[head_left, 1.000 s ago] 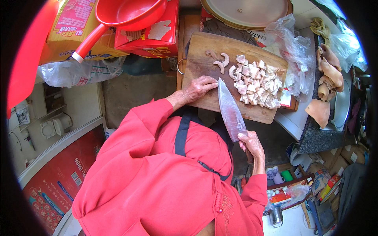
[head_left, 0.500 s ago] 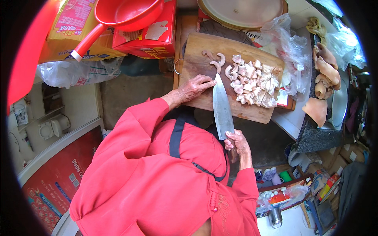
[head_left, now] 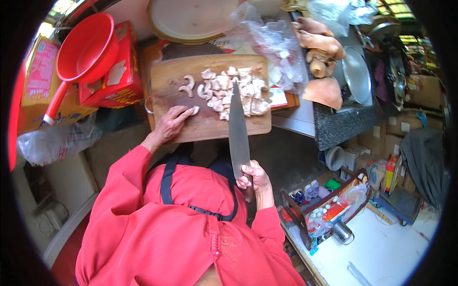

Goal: The person uses a knife to cut pieces of meat on a wooden cutting board. The person repeatedly slices the meat into smaller pieces and occasionally adjusts the pieces on the board.

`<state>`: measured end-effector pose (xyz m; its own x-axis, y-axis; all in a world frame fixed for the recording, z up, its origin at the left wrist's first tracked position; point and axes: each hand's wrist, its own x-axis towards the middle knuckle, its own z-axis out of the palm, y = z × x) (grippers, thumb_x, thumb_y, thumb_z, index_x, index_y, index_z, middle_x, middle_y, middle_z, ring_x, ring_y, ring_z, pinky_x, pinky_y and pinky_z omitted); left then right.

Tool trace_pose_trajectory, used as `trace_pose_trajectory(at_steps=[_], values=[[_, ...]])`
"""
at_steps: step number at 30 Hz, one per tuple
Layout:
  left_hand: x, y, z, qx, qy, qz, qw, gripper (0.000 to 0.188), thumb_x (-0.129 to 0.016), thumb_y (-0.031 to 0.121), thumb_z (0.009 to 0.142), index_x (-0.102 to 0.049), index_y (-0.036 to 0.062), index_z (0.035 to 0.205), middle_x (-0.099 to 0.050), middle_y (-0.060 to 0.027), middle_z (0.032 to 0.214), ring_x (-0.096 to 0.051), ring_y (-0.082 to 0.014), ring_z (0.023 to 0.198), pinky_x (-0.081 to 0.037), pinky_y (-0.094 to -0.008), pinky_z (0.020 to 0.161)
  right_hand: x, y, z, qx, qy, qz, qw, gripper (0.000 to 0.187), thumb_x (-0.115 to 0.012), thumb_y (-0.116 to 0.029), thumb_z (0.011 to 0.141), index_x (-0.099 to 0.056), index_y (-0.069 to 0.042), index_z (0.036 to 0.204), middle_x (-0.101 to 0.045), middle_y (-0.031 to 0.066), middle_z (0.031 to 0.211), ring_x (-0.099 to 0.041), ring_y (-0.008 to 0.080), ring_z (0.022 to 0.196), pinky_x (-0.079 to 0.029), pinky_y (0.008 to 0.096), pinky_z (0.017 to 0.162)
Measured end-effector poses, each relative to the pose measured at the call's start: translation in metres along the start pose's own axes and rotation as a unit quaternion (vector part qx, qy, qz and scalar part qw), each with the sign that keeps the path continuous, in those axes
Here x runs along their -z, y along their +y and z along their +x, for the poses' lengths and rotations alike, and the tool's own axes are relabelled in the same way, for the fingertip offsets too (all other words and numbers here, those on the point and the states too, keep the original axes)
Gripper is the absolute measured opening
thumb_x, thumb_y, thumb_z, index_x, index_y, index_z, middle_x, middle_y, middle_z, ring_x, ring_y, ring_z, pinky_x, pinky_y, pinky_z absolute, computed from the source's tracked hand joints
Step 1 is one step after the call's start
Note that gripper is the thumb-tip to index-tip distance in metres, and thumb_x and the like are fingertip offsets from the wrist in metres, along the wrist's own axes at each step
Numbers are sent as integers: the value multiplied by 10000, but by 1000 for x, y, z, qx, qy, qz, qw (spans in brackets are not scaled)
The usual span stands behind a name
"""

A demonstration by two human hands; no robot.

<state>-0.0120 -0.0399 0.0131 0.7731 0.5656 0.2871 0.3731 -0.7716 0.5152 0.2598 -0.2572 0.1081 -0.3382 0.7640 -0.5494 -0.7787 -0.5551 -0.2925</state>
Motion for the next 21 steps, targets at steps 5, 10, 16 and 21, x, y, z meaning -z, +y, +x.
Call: trace_pose_trajectory(at_steps=[5,10,16,21], values=[[-6,-5,-2,-25,36,3,999,418,-590,-47,771,-571,13,1184,-566,-163,1101,-564,-340,1023,-486,-406,893,-9,-10,-92,125,205,-61,969,193,-624,-181,860,-562,2,868,-496,57,578,-418,106,421,-371,258,415],[-9,-5,-1,-22,43,1,999,372,-588,-70,779,-587,2,1143,-574,-169,1082,-574,-342,996,-495,-404,849,0,-34,-178,297,423,-206,831,150,-603,-128,799,-587,13,848,-555,73,613,-496,129,470,-412,265,452],[-10,-2,2,-16,43,20,999,385,-591,-72,763,-584,9,1140,-566,-165,1069,-566,-337,981,-498,-401,839,24,-119,-222,111,650,-653,373,221,-514,-155,800,-578,52,839,-593,256,728,-609,401,738,-489,460,671],[-8,1,2,-18,48,43,998,387,-601,-60,758,-582,10,1138,-572,-166,1073,-574,-336,981,-500,-397,847,55,-179,-210,77,606,-761,217,186,-522,-128,803,-565,23,903,-616,236,836,-623,427,785,-511,505,678]])
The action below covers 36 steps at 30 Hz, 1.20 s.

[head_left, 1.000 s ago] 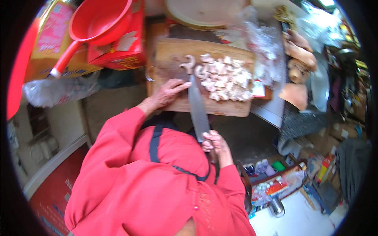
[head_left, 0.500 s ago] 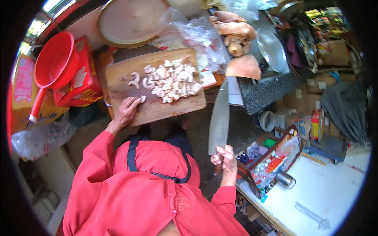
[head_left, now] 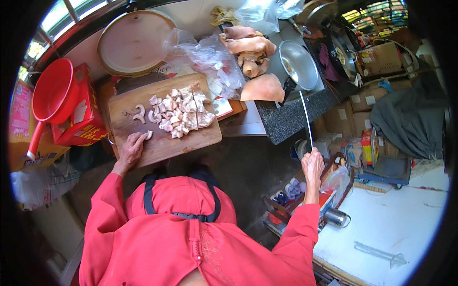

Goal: The person uses a knife to cut pieces of meat on a wooden cutting board. The person repeatedly slices the meat into smaller pieces and occasionally adjusts the pieces on the board.

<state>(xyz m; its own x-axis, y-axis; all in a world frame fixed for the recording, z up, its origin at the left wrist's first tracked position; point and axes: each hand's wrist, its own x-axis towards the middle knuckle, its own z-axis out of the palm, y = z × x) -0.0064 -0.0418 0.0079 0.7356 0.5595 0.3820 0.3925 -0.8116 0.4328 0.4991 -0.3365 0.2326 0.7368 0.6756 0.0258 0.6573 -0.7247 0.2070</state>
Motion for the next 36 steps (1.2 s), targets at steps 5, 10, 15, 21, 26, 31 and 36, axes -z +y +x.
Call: trace_pose_trajectory(at_steps=[5,10,15,21,26,31,36], values=[[0,1,-1,-2,9,0,1000,381,-602,-54,757,-580,6,1133,-573,-163,1074,-576,-338,984,-502,-391,849,-60,-22,31,-22,28,-141,989,181,-609,-138,819,-509,-17,910,-605,184,882,-674,305,729,-568,392,638],[-3,-2,-4,0,5,-2,1000,383,-602,-51,757,-577,6,1135,-565,-159,1079,-574,-341,984,-501,-391,853,-86,-17,20,58,26,-168,984,273,-628,-108,803,-519,54,994,-598,139,863,-676,269,684,-576,355,614],[-5,-6,-4,-6,-2,-9,1000,390,-600,-48,759,-572,6,1144,-558,-161,1093,-564,-344,1002,-497,-395,858,-63,-10,33,54,28,-258,964,244,-579,-154,855,-555,33,1010,-604,101,872,-675,221,749,-562,332,651],[-3,-7,-4,-4,-14,-13,1000,393,-594,-51,759,-575,9,1147,-559,-165,1092,-565,-340,1000,-497,-398,855,-52,-9,44,65,43,-255,964,223,-583,-147,844,-556,13,996,-604,93,861,-672,214,718,-559,313,618],[-2,-6,-2,-5,-12,-16,1000,394,-589,-54,756,-578,9,1144,-556,-166,1093,-561,-341,1001,-496,-399,856,-66,-25,13,60,19,-232,971,324,-640,-127,785,-545,48,1042,-617,147,904,-685,262,710,-573,342,606],[-5,-10,-7,-24,15,-22,999,367,-590,-48,748,-579,6,1111,-559,-170,1094,-567,-344,994,-500,-403,854,-11,-13,-13,7,-50,-102,993,244,-585,-134,772,-595,8,970,-648,218,944,-681,351,802,-567,426,685],[-5,-9,-8,0,29,-52,998,351,-614,-4,775,-545,10,1118,-564,-190,1116,-567,-363,1017,-497,-416,870,18,-5,-44,-105,-40,67,991,282,-499,-146,751,-619,69,889,-613,328,833,-599,499,819,-484,525,723]])
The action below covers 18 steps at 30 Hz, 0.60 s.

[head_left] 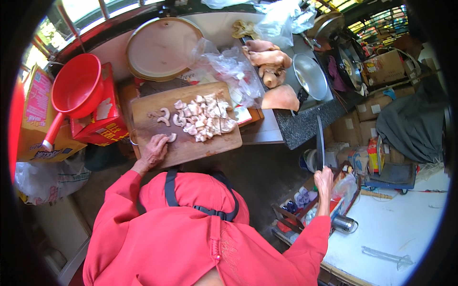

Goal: The person uses a knife to cut pieces of meat on a wooden cutting board. The person repeatedly slices the meat into smaller pieces and occasionally adjusts the pieces on the board.

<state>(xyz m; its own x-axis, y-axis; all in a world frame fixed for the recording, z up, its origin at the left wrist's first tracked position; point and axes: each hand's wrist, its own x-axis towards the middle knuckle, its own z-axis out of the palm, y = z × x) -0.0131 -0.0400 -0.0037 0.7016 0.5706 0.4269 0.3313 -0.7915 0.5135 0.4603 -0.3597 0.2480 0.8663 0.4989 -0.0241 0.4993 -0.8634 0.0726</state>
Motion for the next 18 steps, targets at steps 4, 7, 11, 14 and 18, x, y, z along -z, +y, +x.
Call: trace_pose_trajectory(at_steps=[4,7,11,14,18], values=[[14,16,14,3,45,-31,998,406,-638,13,761,-533,32,1153,-561,-203,1137,-565,-376,1043,-498,-426,880,-17,-2,-26,-109,13,255,961,223,-488,-151,750,-570,49,803,-586,168,631,-592,298,541,-471,400,538],[13,34,58,-19,38,-54,998,341,-655,65,770,-581,43,1103,-575,-182,1120,-586,-353,1008,-504,-418,864,-28,-5,-49,-159,-4,421,893,153,-524,-160,804,-562,-12,799,-555,34,620,-516,108,496,-414,256,467],[-37,75,195,-72,-48,-201,976,260,-568,207,887,-582,39,1085,-578,-173,1051,-587,-337,920,-485,-431,757,-42,-8,-84,-175,-8,462,869,164,-540,-170,817,-556,-8,797,-561,33,634,-507,103,489,-407,253,456],[-60,88,337,55,-116,-386,914,371,-567,338,937,-590,13,1114,-634,-151,991,-601,-208,923,-488,-346,785,-49,-6,-106,-187,-3,480,857,149,-544,-148,811,-547,-1,789,-563,39,638,-505,102,490,-406,256,455],[-47,72,430,290,375,-107,874,498,-554,119,815,-431,-61,1262,-500,-285,1202,-498,-412,1128,-373,-443,1015,-50,5,-130,-234,8,478,847,132,-536,-140,809,-540,-10,782,-551,35,635,-487,96,482,-389,248,440]])
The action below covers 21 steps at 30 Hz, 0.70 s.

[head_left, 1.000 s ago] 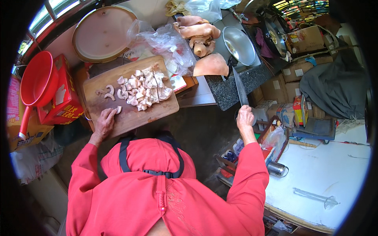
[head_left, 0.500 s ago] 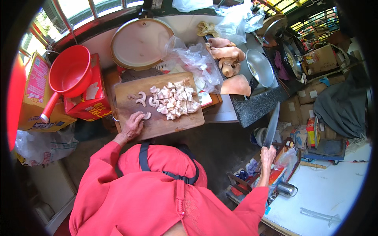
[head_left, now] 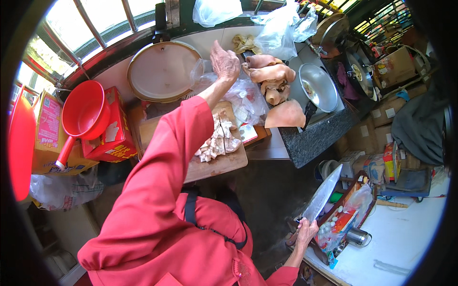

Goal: The person uses a knife to cut pieces of meat on a wooden cutting board. The person repeatedly slices the meat into smaller pieces and occasionally adjusts the pieces on the board.

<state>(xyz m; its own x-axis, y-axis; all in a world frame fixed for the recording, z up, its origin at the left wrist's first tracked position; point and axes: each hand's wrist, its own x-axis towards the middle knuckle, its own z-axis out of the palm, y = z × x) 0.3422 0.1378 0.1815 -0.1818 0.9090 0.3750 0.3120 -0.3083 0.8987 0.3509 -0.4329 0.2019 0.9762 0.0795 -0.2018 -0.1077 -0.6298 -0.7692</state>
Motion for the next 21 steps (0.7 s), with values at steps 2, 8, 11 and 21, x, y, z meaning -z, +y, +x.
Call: trace_pose_trajectory(at_steps=[2,8,11,21], values=[[18,-14,-21,-132,-87,-4,987,616,-566,80,791,-343,-24,1355,-374,-295,1342,-397,-416,1244,-317,-442,1060,-4,5,-1,-2,32,29,999,130,-526,-152,810,-525,-34,755,-534,25,620,-464,87,469,-357,242,417],[143,-111,-37,9,-408,-30,913,264,-535,68,888,-598,6,1137,-641,-52,886,-592,-107,833,-488,-263,754,-19,8,-4,9,-13,44,999,130,-553,-124,820,-543,-11,759,-544,26,635,-487,90,514,-377,242,474],[234,-156,-38,24,-399,38,916,243,-529,81,883,-613,-8,1093,-643,-78,805,-605,-136,743,-494,-280,700,-36,4,-13,57,-39,41,997,147,-573,-125,827,-541,-10,741,-556,28,635,-491,87,509,-370,234,456],[362,-187,-186,-184,-400,162,883,142,-638,83,822,-624,65,962,-618,-129,884,-621,-303,804,-511,-395,695,-90,25,-63,43,-212,21,976,93,-560,-96,840,-577,-5,831,-575,32,652,-506,79,513,-408,227,468]])
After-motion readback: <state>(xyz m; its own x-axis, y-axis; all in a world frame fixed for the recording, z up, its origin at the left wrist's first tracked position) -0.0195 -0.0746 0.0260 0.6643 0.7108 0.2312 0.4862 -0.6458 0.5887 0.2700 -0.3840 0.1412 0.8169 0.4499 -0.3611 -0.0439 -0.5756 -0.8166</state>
